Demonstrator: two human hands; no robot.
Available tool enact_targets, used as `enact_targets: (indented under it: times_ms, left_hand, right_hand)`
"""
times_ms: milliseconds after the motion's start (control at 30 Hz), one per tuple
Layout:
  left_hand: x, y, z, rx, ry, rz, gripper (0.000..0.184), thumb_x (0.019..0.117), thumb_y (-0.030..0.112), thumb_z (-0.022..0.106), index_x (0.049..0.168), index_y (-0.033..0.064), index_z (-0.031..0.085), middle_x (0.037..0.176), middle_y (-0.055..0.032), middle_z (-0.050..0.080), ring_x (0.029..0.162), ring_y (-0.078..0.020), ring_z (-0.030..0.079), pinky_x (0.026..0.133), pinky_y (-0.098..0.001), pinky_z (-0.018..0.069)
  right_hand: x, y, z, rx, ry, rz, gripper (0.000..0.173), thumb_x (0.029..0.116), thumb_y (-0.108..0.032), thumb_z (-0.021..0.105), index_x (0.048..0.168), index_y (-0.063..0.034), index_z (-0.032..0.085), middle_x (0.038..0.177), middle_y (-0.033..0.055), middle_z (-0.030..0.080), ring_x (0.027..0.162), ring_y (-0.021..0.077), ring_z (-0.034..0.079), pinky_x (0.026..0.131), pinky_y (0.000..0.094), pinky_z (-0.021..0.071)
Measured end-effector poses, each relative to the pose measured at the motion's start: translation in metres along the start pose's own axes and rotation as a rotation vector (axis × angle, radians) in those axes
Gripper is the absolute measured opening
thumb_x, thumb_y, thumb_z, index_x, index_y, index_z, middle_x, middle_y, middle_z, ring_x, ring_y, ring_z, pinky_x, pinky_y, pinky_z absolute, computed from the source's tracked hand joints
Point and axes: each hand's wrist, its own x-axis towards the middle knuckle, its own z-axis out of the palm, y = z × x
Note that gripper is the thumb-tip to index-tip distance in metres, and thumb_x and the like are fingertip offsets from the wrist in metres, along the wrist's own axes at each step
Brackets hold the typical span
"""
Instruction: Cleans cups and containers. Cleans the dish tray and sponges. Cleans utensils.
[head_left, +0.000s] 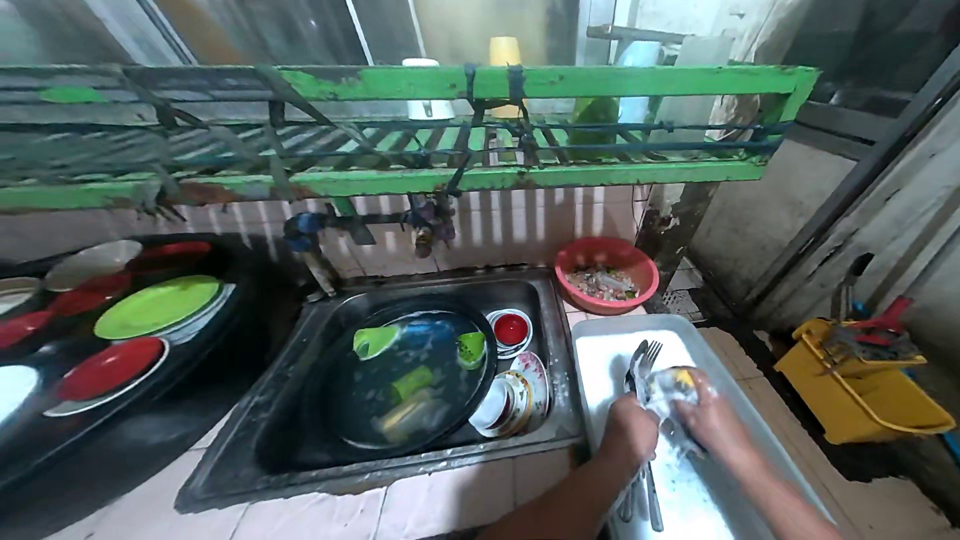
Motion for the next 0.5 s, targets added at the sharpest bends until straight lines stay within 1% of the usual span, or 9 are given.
enact_targets:
  times_ms: [67,133,200,267,300,333,400,467,500]
  left_hand:
    - [0.002,0.0,0.002,-0.047,-0.016,-0.005,0.031,0.1031,0.018,0.059,0.13,0.0036,0.056,0.084,-0.0076,0.057,0.055,-0.0136,0.052,0.052,-0.0305,0.0489]
    - [0.002,-0.001,0.002,-0.123,-0.046,-0.005,0.031,0.1023,0.017,0.061,0.13,0.0034,0.056,0.081,-0.0063,0.056,0.051,-0.0121,0.05,0.049,-0.0284,0.0475]
    - [-0.001,0.0,-0.001,-0.205,-0.12,0.009,0.028,0.103,0.016,0.061,0.126,0.0022,0.055,0.078,-0.0041,0.054,0.049,-0.0102,0.05,0.048,-0.0259,0.049]
    - [-0.006,0.003,-0.001,-0.246,-0.248,0.042,0.023,0.1044,0.015,0.058,0.123,0.0015,0.056,0.076,-0.0022,0.054,0.049,-0.0096,0.051,0.048,-0.0249,0.0509]
    - [-0.007,0.004,-0.001,-0.261,-0.302,0.066,0.022,0.1049,0.015,0.057,0.122,0.0009,0.057,0.077,-0.0018,0.054,0.049,-0.0093,0.051,0.048,-0.0245,0.0508]
    - [-0.008,0.004,-0.001,-0.274,-0.339,0.086,0.022,0.1056,0.015,0.055,0.122,0.0008,0.058,0.078,-0.0017,0.054,0.049,-0.009,0.051,0.048,-0.0241,0.0505]
    - [-0.006,0.0,-0.003,-0.299,-0.34,0.093,0.022,0.107,0.017,0.053,0.121,0.0005,0.057,0.079,-0.0025,0.056,0.048,-0.0087,0.051,0.048,-0.0237,0.0509]
    - [-0.004,0.0,-0.003,-0.314,-0.302,0.065,0.023,0.1079,0.019,0.051,0.121,0.0007,0.056,0.077,-0.002,0.054,0.048,-0.0088,0.05,0.048,-0.024,0.0505]
    - [-0.003,0.001,-0.002,-0.322,-0.278,0.045,0.022,0.1085,0.019,0.05,0.12,0.0011,0.055,0.076,-0.0013,0.053,0.048,-0.0087,0.05,0.048,-0.0237,0.0502]
  right_hand:
    - [0.013,0.001,-0.02,0.097,0.141,0.041,0.057,0.0978,-0.012,0.067,0.149,0.0006,0.045,0.137,0.0299,0.058,0.127,0.0437,0.058,0.109,0.0588,0.044]
    - [0.023,0.006,-0.041,0.243,0.246,0.058,0.063,0.0994,-0.019,0.068,0.151,0.0024,0.04,0.139,0.0339,0.054,0.128,0.0467,0.056,0.107,0.0617,0.043]
    - [0.023,0.013,-0.05,0.357,0.186,0.038,0.068,0.0996,-0.029,0.067,0.154,-0.0037,0.036,0.144,0.0292,0.052,0.128,0.0409,0.056,0.106,0.0592,0.045]
    - [0.01,0.007,-0.051,0.324,0.063,0.01,0.064,0.0982,-0.03,0.068,0.151,-0.0044,0.043,0.138,0.0249,0.057,0.123,0.035,0.06,0.104,0.0544,0.0481]
    - [0.005,0.005,-0.052,0.277,0.024,-0.003,0.059,0.0993,-0.03,0.067,0.149,-0.0036,0.047,0.137,0.0244,0.059,0.124,0.0349,0.06,0.107,0.0542,0.0464]
    - [0.002,0.006,-0.053,0.252,0.041,-0.025,0.054,0.1002,-0.028,0.066,0.145,-0.0029,0.052,0.133,0.0239,0.062,0.122,0.0347,0.062,0.105,0.0546,0.0469]
    - [0.004,0.014,-0.058,0.302,0.215,-0.059,0.043,0.1005,-0.023,0.065,0.137,-0.0002,0.059,0.12,0.0249,0.067,0.108,0.0354,0.067,0.095,0.0578,0.0515]
    - [0.01,0.021,-0.067,0.466,0.388,-0.004,0.043,0.1009,-0.019,0.065,0.139,-0.0008,0.056,0.119,0.0246,0.066,0.103,0.0335,0.067,0.091,0.0573,0.0529]
    - [0.012,0.02,-0.069,0.55,0.419,0.042,0.045,0.1015,-0.019,0.064,0.142,-0.0022,0.052,0.121,0.0227,0.065,0.102,0.0303,0.067,0.089,0.0537,0.0539]
